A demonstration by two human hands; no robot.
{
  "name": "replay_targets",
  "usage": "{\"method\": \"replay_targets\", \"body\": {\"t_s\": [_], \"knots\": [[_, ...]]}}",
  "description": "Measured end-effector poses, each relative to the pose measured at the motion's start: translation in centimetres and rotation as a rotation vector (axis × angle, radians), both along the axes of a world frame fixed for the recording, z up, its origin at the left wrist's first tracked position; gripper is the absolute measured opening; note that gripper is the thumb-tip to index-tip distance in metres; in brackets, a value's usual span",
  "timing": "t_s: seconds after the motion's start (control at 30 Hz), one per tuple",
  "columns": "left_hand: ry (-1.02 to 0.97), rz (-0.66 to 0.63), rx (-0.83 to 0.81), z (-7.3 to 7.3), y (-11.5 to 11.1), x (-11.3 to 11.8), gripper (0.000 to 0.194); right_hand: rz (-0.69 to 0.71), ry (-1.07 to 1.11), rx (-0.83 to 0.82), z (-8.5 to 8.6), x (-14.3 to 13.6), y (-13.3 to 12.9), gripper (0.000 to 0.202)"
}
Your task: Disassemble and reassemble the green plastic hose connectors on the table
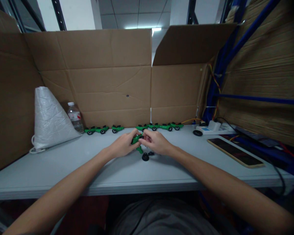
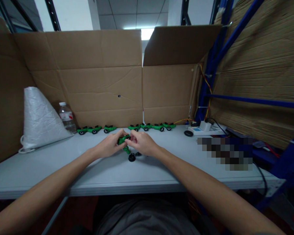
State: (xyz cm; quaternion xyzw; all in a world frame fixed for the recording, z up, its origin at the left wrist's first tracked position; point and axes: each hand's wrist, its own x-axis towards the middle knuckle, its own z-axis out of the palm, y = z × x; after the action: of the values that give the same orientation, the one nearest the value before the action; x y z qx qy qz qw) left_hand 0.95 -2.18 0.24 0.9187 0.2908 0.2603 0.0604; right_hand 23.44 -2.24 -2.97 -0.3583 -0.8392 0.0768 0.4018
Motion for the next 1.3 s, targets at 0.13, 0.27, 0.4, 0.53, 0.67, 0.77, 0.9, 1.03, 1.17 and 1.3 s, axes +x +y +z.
{"method": "replay_targets", "body": {"t_s": [0.13,0.27,0.4,0.53,0.67,0.77,0.9,1.03,1.17,1.3], "knots": [[-0.005,0.008,-0.01,0.08,-0.13,0.04,0.024,-0.003,-0.005,-0.007,0.0,0.01,-0.06,0.026],[0.012,-0.007,-0.019,0.08,-0.12,0.01,0.022,0.009,-0.011,-0.013,0.02,-0.01,-0.12,0.026],[0.017,-0.007,-0.013,-0.05,0.01,-0.06,0.022,0.014,-0.018,-0.034,0.13,-0.04,-0.2,0.027],[0.037,0.017,0.01,-0.14,0.06,-0.09,0.022,0.012,-0.023,-0.042,0.21,-0.05,-0.3,0.028],[0.045,0.016,0.02,-0.22,0.13,-0.06,0.023,0.011,-0.024,-0.035,0.15,-0.03,-0.32,0.028],[0.05,0.034,0.025,-0.29,0.21,-0.01,0.023,0.011,-0.027,-0.037,0.12,-0.02,-0.28,0.027],[0.051,0.033,0.024,-0.25,0.2,0.02,0.025,0.02,-0.033,-0.045,0.21,-0.01,-0.31,0.027],[0.052,0.028,0.015,-0.12,0.12,-0.01,0.024,0.016,-0.035,-0.041,0.3,0.02,-0.4,0.029],[0.057,0.029,0.01,-0.16,0.2,-0.1,0.023,0.028,-0.032,-0.04,0.22,0.05,-0.41,0.029],[0.095,-0.005,0.008,-0.44,0.38,-0.14,0.018,0.034,-0.06,-0.049,0.15,-0.03,-0.5,0.026]]}}
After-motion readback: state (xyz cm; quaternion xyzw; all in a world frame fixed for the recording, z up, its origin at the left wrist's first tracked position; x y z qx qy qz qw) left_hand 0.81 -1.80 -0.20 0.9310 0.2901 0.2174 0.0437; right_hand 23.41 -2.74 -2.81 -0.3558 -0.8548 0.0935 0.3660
